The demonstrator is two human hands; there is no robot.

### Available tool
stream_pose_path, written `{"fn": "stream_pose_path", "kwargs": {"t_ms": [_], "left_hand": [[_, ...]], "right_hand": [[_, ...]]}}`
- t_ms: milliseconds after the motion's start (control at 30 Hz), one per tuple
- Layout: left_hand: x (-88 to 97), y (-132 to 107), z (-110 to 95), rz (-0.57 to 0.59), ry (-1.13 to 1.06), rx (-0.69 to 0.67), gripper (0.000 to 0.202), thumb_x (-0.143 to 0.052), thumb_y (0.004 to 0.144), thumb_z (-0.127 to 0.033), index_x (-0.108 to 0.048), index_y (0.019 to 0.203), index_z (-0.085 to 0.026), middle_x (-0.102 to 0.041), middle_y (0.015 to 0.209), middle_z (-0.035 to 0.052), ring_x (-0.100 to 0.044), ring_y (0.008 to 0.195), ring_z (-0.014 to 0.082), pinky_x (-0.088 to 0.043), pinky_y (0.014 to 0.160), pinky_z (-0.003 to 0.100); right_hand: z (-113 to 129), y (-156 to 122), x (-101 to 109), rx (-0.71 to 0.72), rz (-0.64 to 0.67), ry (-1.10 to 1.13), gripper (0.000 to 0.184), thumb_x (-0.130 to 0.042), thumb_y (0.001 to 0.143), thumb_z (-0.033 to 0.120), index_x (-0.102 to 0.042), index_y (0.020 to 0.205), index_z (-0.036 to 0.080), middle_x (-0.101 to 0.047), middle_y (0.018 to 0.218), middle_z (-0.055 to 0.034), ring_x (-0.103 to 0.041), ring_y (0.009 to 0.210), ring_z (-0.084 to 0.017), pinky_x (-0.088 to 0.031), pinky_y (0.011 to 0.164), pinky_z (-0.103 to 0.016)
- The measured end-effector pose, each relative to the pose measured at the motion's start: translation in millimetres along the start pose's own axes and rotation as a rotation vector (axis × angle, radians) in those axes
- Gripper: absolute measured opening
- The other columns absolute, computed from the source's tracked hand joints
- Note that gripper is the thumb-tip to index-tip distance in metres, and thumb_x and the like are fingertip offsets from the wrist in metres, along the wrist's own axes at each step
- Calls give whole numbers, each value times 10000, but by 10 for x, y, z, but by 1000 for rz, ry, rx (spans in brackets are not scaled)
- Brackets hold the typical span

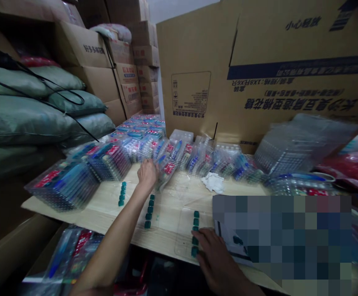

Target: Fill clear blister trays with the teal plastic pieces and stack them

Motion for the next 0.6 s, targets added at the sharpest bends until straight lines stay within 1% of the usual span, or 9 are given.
{"fn": "stream_pose_path", "kwargs": {"t_ms": [67, 133, 200, 233, 267, 367, 433, 533, 600], "left_hand": [[22, 111, 58, 36, 9, 51, 358, -422, 934, -300, -704, 1022, -97, -682, 1062, 235, -664, 978, 331, -489, 834, 404], [50, 181, 73, 60, 18, 70, 372, -409, 937, -298, -720, 987, -99, -694, 1025, 234, -669, 964, 334, -491, 822, 407], [77, 189, 21, 57, 45, 51, 390, -426, 937, -352, -703, 1054, -105, -676, 1096, 232, -637, 1044, 346, -480, 861, 414], [85, 171, -43, 46, 74, 15, 423, -455, 926, -406, -672, 1129, -105, -653, 1156, 232, -608, 1096, 356, -466, 896, 425], [77, 141, -128, 39, 113, -36, 502, -499, 900, -470, -620, 1222, -104, -624, 1212, 234, -575, 1142, 368, -446, 931, 440], [-58, 17, -385, 77, 264, -185, 930, -667, 728, -628, -383, 1446, -110, -527, 1332, 265, -493, 1218, 422, -370, 1005, 504], [-170, -37, -455, 127, 319, -204, 1105, -740, 636, -637, -281, 1497, -120, -478, 1369, 286, -478, 1221, 443, -343, 1014, 521], [-196, -51, -446, 113, 302, -164, 1080, -733, 679, -551, -208, 1517, -118, -479, 1356, 279, -509, 1179, 410, -346, 1002, 494], [-177, -55, -425, 96, 279, -157, 1054, -711, 706, -523, -179, 1523, -121, -496, 1334, 266, -519, 1161, 393, -353, 991, 478]], "right_hand": [[-14, 103, 112, -18, -23, 9, 470, -430, 884, 117, -512, 1344, 172, -544, 1323, -159, -495, 1240, -263, -420, 1045, -444], [-3, 161, 172, -22, -12, -13, 440, -420, 895, 126, -534, 1318, 161, -543, 1320, -168, -494, 1236, -272, -410, 1046, -464], [41, 152, 152, -7, 42, -65, 512, -474, 860, 129, -502, 1369, 177, -495, 1396, -172, -446, 1295, -309, -364, 1073, -509], [69, 126, 106, 6, 85, -95, 599, -521, 820, 127, -463, 1413, 193, -447, 1453, -173, -397, 1341, -341, -334, 1087, -536], [92, 90, 42, 18, 132, -124, 709, -568, 770, 120, -413, 1456, 212, -383, 1511, -171, -332, 1387, -376, -300, 1100, -560], [89, -19, -171, 15, 228, -204, 954, -637, 662, 86, -276, 1529, 252, -166, 1619, -167, -168, 1453, -444, -240, 1112, -592], [51, -64, -286, 8, 244, -234, 983, -656, 659, 101, -242, 1539, 245, -95, 1630, -183, -208, 1438, -452, -258, 1100, -583], [43, -132, -404, 68, 258, -234, 904, -659, 714, 169, -270, 1526, 251, -150, 1614, -208, -386, 1352, -420, -339, 1053, -545], [77, -196, -437, 139, 258, -236, 822, -635, 757, 206, -304, 1509, 253, -204, 1597, -217, -438, 1315, -403, -378, 1021, -531]]}}
Point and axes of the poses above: each hand's wrist, its own y-axis towards the middle knuckle, its own x-axis out of the back of the hand, z = x × y, the point moved 9 cm from there along y, towards the middle knuckle
